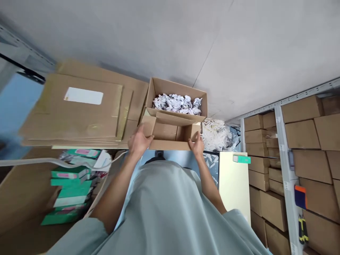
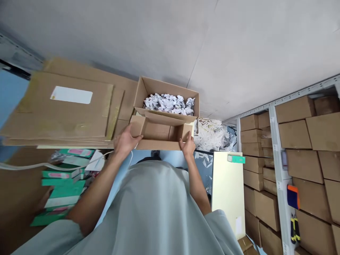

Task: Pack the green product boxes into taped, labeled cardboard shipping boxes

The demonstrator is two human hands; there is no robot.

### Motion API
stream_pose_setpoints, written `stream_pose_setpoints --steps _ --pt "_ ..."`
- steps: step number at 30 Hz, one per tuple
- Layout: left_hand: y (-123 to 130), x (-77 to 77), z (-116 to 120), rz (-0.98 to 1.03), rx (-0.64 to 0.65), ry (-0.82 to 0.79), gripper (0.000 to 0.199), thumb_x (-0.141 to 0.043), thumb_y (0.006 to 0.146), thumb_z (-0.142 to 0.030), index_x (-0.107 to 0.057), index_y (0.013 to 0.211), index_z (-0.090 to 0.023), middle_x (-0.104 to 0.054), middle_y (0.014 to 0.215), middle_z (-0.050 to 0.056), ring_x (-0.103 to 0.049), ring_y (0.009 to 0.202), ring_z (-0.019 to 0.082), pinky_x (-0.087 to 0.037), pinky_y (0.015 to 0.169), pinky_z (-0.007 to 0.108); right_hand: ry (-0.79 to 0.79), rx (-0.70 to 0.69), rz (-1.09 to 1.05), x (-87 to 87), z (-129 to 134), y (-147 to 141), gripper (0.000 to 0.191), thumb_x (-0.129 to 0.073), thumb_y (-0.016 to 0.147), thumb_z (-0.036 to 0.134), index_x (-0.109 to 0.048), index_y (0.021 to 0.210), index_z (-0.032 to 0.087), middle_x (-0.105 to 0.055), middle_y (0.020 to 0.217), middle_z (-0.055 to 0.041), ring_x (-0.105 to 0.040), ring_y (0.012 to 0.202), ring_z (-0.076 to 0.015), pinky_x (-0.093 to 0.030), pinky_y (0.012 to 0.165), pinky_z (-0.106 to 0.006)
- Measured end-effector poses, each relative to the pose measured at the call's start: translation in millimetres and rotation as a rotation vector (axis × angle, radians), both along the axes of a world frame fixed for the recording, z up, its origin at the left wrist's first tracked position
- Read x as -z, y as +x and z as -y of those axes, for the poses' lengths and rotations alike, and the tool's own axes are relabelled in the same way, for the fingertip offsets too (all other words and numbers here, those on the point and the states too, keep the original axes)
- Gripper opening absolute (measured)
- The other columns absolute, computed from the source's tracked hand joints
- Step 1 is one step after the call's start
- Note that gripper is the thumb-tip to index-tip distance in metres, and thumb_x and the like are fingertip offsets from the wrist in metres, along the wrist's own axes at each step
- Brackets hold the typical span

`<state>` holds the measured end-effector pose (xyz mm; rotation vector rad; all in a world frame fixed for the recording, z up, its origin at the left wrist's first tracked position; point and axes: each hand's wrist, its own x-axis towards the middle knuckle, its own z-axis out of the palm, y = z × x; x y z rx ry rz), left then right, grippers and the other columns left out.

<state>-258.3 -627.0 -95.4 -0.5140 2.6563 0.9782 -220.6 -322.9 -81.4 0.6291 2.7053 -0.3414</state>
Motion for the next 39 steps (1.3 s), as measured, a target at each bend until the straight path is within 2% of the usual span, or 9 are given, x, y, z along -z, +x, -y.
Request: stream_pose_setpoints --steps 5,9,15,19,23,28,33,36,39 --pt "-6 16.0 19 -0.076 -0.007 0.058 0.082 -0.077 0.099 -0.031 -0.049 0.175 -0.015 -0.053 0.178 0.029 -0.058 0.162 0.051 -0.051 0.133 0.066 0.016 -0.021 0.015 -13.0 30 -15 0.086 -0.068 0.113 0.050 -0.036 0.185 0.015 -0.059 0.171 -0.0286 -0.071 0.149 -0.0380 -0.061 0.117 -0.045" --pt "-20 -2.6 17 -0.294 0.019 0.102 0.084 -0.077 0.103 -0.040 -0.046 0.177 -0.014 -0.034 0.189 0.030 -0.031 0.179 0.050 -0.037 0.143 0.069 0.135 -0.052 -0.217 -42.8 27 -38 0.066 -0.061 0.116 0.042 -0.052 0.174 0.012 -0.049 0.178 -0.0305 -0.051 0.168 -0.0402 -0.049 0.134 -0.057" --pt "-95 -27.1 -1 -0.504 0.343 0.155 0.069 -0.076 0.104 -0.031 -0.059 0.170 -0.024 -0.058 0.178 0.018 -0.033 0.180 0.042 -0.016 0.150 0.068 0.129 -0.336 -0.167 -82.6 5 -155 0.050 -0.040 0.119 0.021 -0.064 0.163 0.015 -0.067 0.163 -0.0216 -0.065 0.153 -0.0296 -0.050 0.134 -0.045" --pt "-130 -9.0 -8 -0.469 0.433 0.134 0.046 -0.072 0.108 -0.035 -0.076 0.153 -0.024 -0.075 0.158 0.017 -0.050 0.169 0.041 -0.004 0.148 0.074 0.260 -0.423 0.245 -73.5 11 -238 0.050 -0.057 0.112 0.008 -0.062 0.162 0.009 -0.069 0.160 -0.0270 -0.074 0.145 -0.0302 -0.058 0.124 -0.041" --pt "-134 9.3 -4 -0.458 0.453 0.140 0.035 -0.073 0.108 -0.038 -0.085 0.140 -0.030 -0.080 0.150 0.013 -0.053 0.166 0.040 -0.011 0.148 0.073 0.282 -0.433 0.368 -50.7 20 -272 0.041 -0.055 0.112 0.005 -0.070 0.150 0.001 -0.078 0.145 -0.0327 -0.077 0.145 -0.0320 -0.062 0.120 -0.042" --pt "-129 15.1 3 -0.440 0.494 0.182 0.049 -0.083 0.100 -0.035 -0.081 0.149 -0.034 -0.076 0.155 0.012 -0.053 0.165 0.041 -0.020 0.148 0.070 0.301 -0.462 0.371 -47.2 12 -273 0.045 -0.051 0.112 0.002 -0.067 0.154 0.004 -0.076 0.151 -0.0314 -0.076 0.147 -0.0314 -0.060 0.123 -0.044" --pt "-127 18.2 3 -0.450 0.498 0.192 0.047 -0.075 0.103 -0.030 -0.080 0.150 -0.033 -0.076 0.154 0.012 -0.051 0.165 0.041 -0.019 0.148 0.071 0.249 -0.420 0.100 -89.6 -5 -237 0.047 -0.055 0.113 0.016 -0.063 0.160 0.013 -0.072 0.157 -0.0262 -0.078 0.137 -0.0365 -0.063 0.117 -0.050" --pt "-127 20.4 1 -0.452 0.492 0.195 0.046 -0.073 0.104 -0.031 -0.080 0.149 -0.031 -0.076 0.155 0.011 -0.050 0.165 0.040 -0.016 0.148 0.071 0.021 -0.358 -0.130 -116.4 -11 -187 0.046 -0.058 0.115 0.029 -0.063 0.160 0.019 -0.074 0.154 -0.0198 -0.082 0.121 -0.0315 -0.066 0.111 -0.046" --pt "-128 21.1 1 -0.442 0.484 0.185 0.045 -0.073 0.104 -0.032 -0.080 0.149 -0.031 -0.075 0.156 0.011 -0.050 0.164 0.040 -0.014 0.148 0.070 -0.293 -0.366 -0.108 -119.5 -3 -135 0.044 -0.064 0.113 0.032 -0.065 0.156 0.023 -0.079 0.148 -0.0114 -0.084 0.102 -0.0219 -0.068 0.099 -0.035"
